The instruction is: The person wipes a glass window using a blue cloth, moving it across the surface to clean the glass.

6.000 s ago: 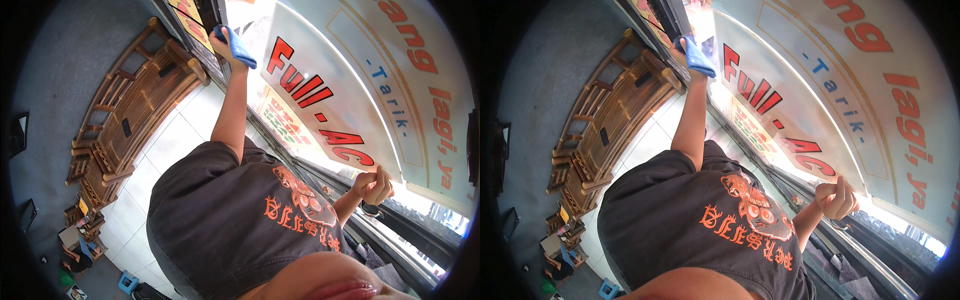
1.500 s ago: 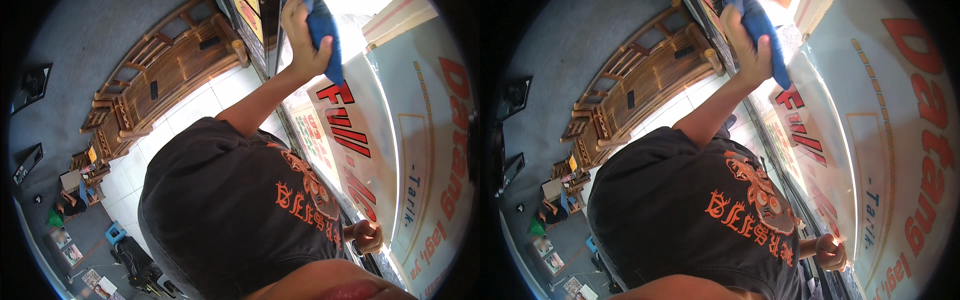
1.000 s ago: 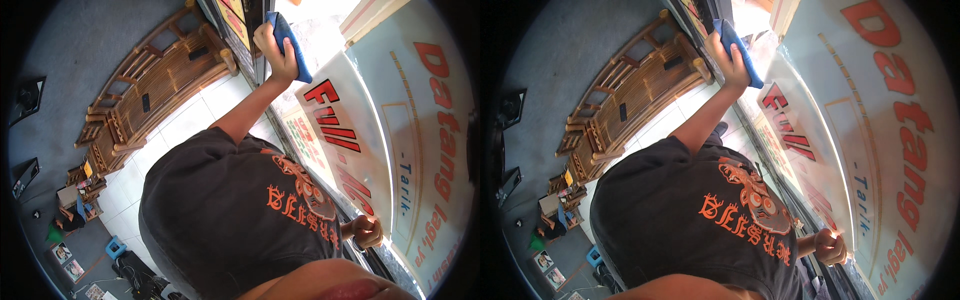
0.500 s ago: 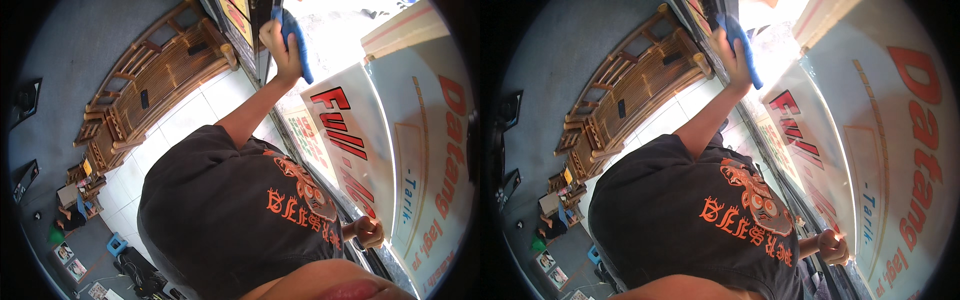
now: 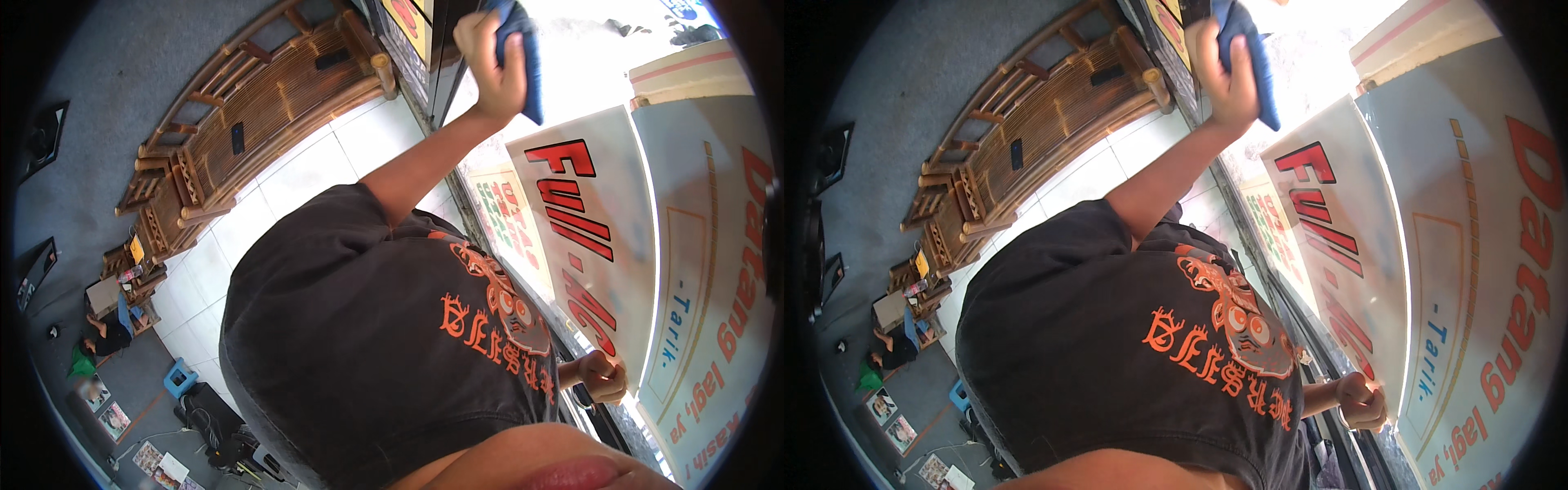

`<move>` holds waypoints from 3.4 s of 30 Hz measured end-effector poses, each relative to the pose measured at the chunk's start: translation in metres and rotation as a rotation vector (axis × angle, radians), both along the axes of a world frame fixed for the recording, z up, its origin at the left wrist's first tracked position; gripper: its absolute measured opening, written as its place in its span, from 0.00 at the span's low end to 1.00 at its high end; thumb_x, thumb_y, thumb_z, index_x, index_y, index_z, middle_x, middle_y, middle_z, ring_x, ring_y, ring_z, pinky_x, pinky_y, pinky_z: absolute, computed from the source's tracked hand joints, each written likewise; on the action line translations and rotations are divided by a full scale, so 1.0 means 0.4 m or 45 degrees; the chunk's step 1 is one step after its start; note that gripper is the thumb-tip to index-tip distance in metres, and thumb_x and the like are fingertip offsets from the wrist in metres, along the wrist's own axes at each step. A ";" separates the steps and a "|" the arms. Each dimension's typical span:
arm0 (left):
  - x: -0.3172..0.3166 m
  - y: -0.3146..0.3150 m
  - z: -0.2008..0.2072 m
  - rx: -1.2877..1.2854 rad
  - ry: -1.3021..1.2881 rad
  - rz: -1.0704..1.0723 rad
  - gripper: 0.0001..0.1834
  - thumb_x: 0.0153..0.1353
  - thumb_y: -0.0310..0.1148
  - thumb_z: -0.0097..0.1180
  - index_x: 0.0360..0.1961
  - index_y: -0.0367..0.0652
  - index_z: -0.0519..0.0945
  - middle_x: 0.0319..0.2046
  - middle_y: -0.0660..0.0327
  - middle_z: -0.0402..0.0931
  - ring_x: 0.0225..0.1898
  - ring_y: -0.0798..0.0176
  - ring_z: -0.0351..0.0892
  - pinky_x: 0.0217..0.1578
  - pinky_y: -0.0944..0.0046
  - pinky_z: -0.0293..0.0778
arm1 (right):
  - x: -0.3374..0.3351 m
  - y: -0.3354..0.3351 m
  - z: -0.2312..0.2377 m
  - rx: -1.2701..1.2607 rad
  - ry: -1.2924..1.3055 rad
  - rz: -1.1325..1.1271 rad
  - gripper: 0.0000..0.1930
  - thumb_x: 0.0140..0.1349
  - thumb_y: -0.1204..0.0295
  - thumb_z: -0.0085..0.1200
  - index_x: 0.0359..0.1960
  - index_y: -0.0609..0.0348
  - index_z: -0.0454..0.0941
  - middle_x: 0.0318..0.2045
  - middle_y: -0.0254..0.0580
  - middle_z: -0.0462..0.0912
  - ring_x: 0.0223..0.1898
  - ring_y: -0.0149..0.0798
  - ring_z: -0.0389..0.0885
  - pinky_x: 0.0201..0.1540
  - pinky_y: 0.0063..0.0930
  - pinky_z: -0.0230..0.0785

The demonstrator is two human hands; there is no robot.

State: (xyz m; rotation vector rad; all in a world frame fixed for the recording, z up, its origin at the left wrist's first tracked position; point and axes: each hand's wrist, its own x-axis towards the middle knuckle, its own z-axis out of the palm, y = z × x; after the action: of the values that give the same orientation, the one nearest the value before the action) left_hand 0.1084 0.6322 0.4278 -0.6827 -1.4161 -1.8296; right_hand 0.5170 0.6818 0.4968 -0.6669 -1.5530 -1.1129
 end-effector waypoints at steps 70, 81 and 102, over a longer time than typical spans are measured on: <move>-0.023 -0.058 0.032 -0.246 -0.065 0.139 0.14 0.62 0.30 0.44 0.45 0.31 0.65 0.39 0.48 0.63 0.40 0.49 0.64 0.45 0.53 0.60 | 0.029 -0.029 -0.024 -0.066 0.008 -0.014 0.17 0.58 0.64 0.38 0.14 0.55 0.70 0.15 0.33 0.69 0.17 0.35 0.66 0.25 0.28 0.57; -0.043 -0.043 -0.037 -0.262 -0.028 0.042 0.16 0.65 0.31 0.41 0.48 0.29 0.63 0.42 0.49 0.65 0.42 0.54 0.67 0.47 0.56 0.63 | 0.000 -0.028 -0.018 -0.072 0.050 -0.062 0.10 0.51 0.68 0.39 0.16 0.56 0.66 0.17 0.41 0.70 0.20 0.42 0.66 0.26 0.33 0.55; -0.023 -0.248 0.096 -0.381 -0.298 -1.328 0.19 0.52 0.23 0.53 0.46 0.36 0.66 0.40 0.55 0.63 0.43 0.59 0.65 0.46 0.61 0.63 | -0.717 -0.297 0.063 -1.717 0.080 1.207 0.34 0.41 0.64 0.70 0.50 0.61 0.66 0.41 0.44 0.69 0.40 0.40 0.67 0.40 0.29 0.63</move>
State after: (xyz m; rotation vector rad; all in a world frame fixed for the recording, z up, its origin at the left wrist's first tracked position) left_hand 0.0991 0.5330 0.4663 -1.6252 -1.6510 -2.5364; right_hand 0.2303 0.5629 0.5219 -0.6212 -2.0791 0.7716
